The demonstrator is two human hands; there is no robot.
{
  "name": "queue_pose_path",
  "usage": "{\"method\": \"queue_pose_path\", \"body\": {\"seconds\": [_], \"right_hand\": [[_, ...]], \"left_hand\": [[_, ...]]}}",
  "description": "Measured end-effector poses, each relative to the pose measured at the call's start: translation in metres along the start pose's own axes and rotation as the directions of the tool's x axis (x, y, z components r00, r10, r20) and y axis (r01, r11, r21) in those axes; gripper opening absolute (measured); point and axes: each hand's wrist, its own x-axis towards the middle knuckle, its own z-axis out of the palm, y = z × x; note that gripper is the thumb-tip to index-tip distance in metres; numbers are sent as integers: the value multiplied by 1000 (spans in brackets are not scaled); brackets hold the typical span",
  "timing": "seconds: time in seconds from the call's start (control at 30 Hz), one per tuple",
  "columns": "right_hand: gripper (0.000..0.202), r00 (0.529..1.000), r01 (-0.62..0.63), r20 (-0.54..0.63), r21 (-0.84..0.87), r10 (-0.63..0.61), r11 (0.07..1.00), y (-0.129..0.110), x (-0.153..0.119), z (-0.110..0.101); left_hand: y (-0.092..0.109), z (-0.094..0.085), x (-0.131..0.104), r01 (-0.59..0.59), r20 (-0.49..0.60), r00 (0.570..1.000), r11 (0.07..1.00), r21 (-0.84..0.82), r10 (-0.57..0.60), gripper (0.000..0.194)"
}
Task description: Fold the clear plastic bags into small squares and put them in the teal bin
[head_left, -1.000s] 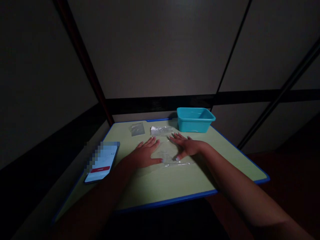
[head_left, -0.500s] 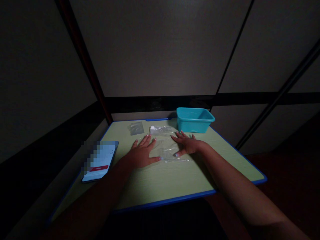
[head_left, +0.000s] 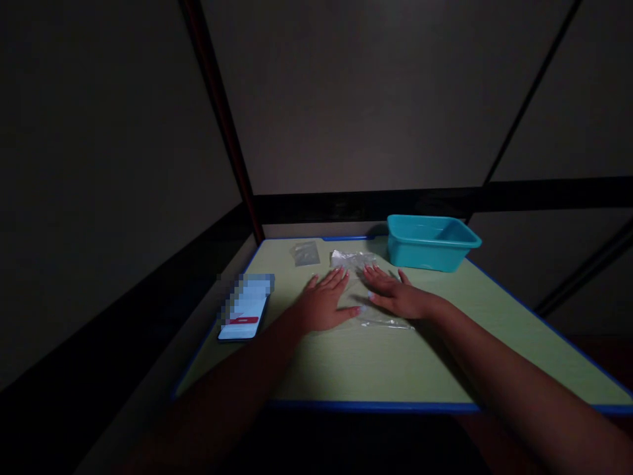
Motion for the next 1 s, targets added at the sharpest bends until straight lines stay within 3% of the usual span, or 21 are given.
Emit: {"method": "queue_pose_path", "body": {"seconds": [0.23,0.77,1.0], "right_hand": [[75,991,-125,51,-7,125,992,9,1,0],[76,958,-276,77,-33,278,961,33,-1,-7],[68,953,-296,58,-47,299,954,28,-2,-11]], "left_hand": [[-7,5,0,14,136,991,1000,-23,-10,90],[-8,0,-1,45,178,983,998,40,-52,87],[-6,2,0,60,171,983,995,77,-72,85]]}}
